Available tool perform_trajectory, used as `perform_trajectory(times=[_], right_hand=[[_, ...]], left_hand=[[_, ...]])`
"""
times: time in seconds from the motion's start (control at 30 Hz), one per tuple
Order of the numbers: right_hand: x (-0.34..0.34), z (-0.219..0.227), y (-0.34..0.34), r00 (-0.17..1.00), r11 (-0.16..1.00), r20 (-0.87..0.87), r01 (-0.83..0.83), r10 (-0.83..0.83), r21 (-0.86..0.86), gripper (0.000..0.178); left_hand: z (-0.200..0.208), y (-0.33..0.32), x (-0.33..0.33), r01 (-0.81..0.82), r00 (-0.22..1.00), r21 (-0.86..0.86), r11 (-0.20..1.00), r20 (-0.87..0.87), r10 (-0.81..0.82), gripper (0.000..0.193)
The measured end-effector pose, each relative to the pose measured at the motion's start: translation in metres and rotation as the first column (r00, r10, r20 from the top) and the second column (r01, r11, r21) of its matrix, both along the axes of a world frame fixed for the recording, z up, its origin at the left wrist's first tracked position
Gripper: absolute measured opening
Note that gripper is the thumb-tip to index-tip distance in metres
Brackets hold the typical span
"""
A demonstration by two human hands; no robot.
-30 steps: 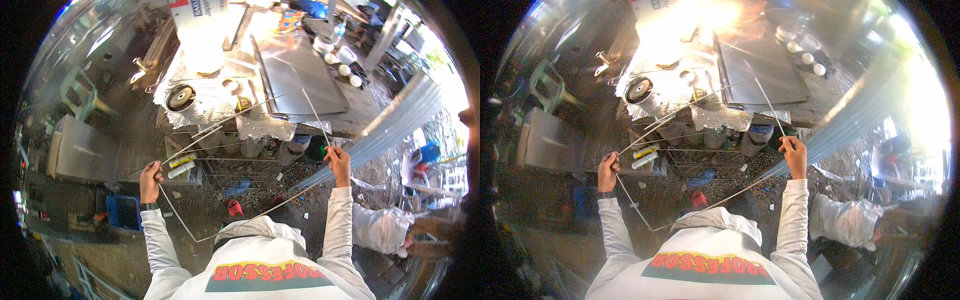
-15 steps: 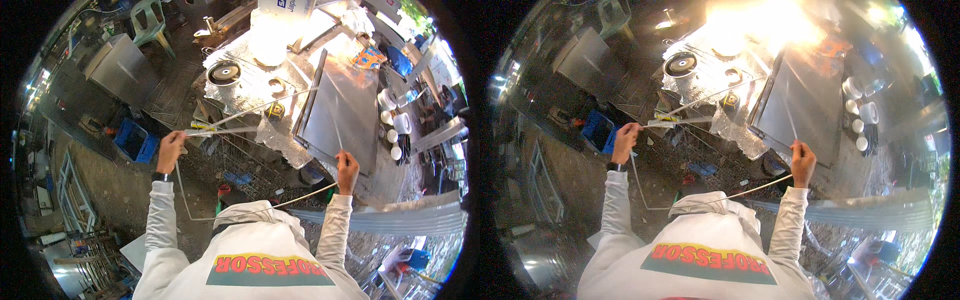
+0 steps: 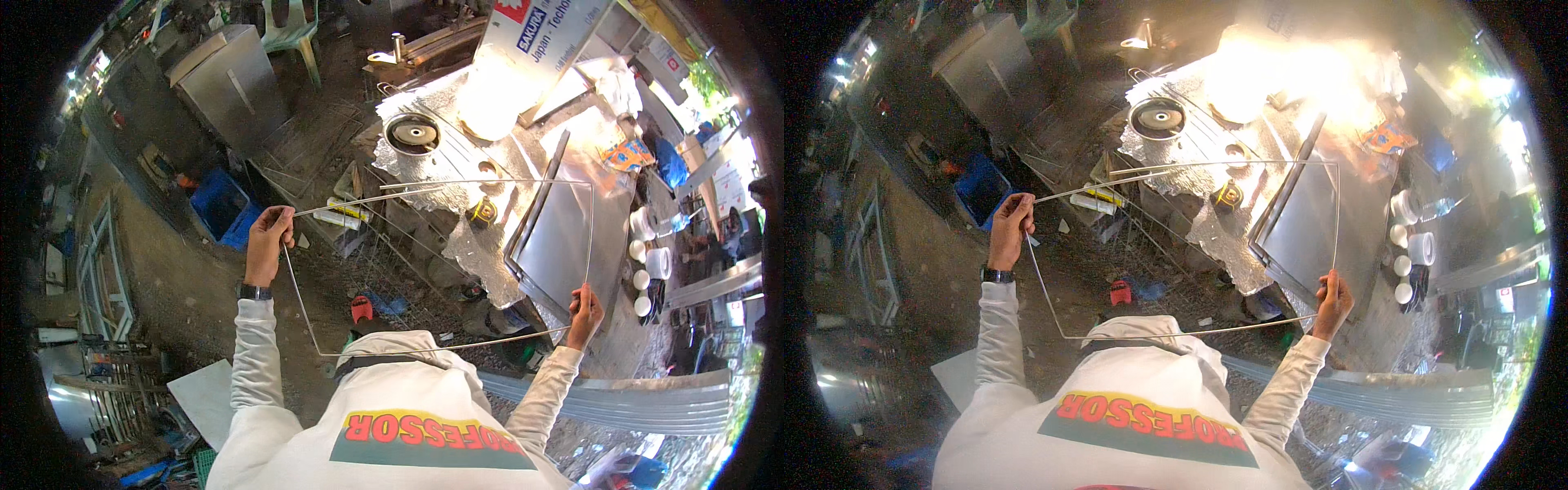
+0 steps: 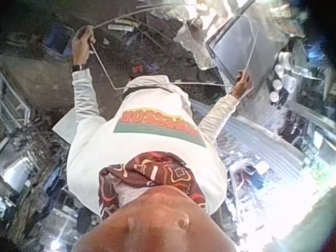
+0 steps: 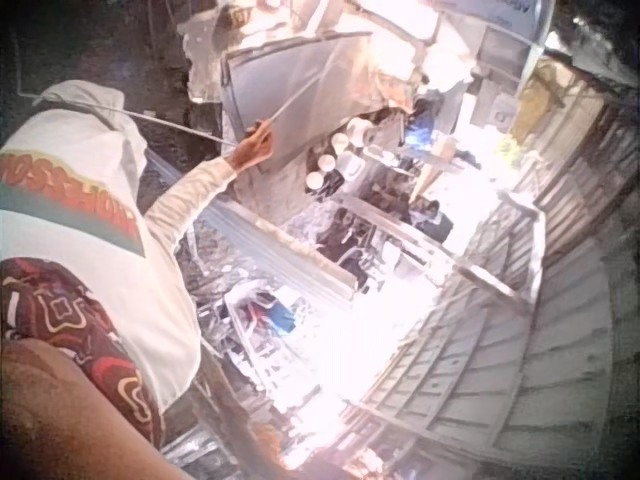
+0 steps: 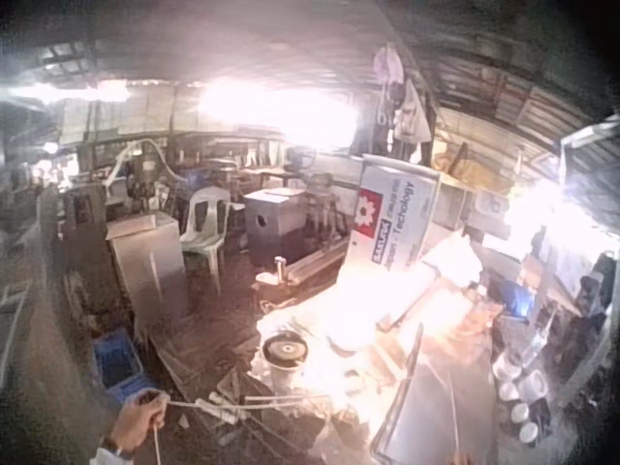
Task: The person measures a metal sheet with a tape measure, then uses a manual rod bender to bend a metal rod into a rectangular frame. They repeatedly measure the frame and the sheet, then gather several bent rods and place them on a workbench.
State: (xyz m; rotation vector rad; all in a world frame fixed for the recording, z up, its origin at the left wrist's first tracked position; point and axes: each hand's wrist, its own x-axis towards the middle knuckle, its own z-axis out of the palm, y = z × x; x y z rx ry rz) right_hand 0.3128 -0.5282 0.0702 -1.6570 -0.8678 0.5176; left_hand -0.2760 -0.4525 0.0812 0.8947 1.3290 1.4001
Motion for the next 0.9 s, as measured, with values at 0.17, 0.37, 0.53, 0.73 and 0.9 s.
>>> perform_trajectory(times=[0.17, 0.37, 0.53, 0.73, 0.9], right_hand=[[-0.014, -0.014, -0.003, 1.000, 1.000, 0.014, 0.014, -0.015, 0.007, 0.037], [-0.043, -0.012, -0.007, 1.000, 1.000, 0.002, -0.022, 0.022, 0.004, 0.034], [-0.018, -0.009, 0.015, 0.985, 0.997, 0.157, -0.072, 0.077, -0.038, 0.030], [0.082, 0.034, 0.093, 0.744, 0.981, 0.645, 0.076, -0.174, 0.176, 0.035], [0.063, 0.027, 0.053, 0.691, 0.904, 0.583, 0.313, -0.428, 0.293, 0.031]], left_hand=[[-0.010, 0.011, -0.008, 0.013, 0.994, -0.056, 0.998, 0.109, -0.007, 0.027], [-0.017, 0.026, -0.025, -0.016, 0.992, -0.133, 0.991, 0.121, 0.032, 0.030], [-0.038, 0.045, -0.020, 0.040, 0.978, -0.176, 0.984, 0.210, -0.002, 0.030], [-0.068, 0.064, 0.090, 0.073, 0.758, -0.297, 0.952, 0.637, 0.140, 0.026], [-0.061, 0.006, 0.213, 0.569, 0.555, -0.160, 0.806, 0.799, -0.233, 0.023]])
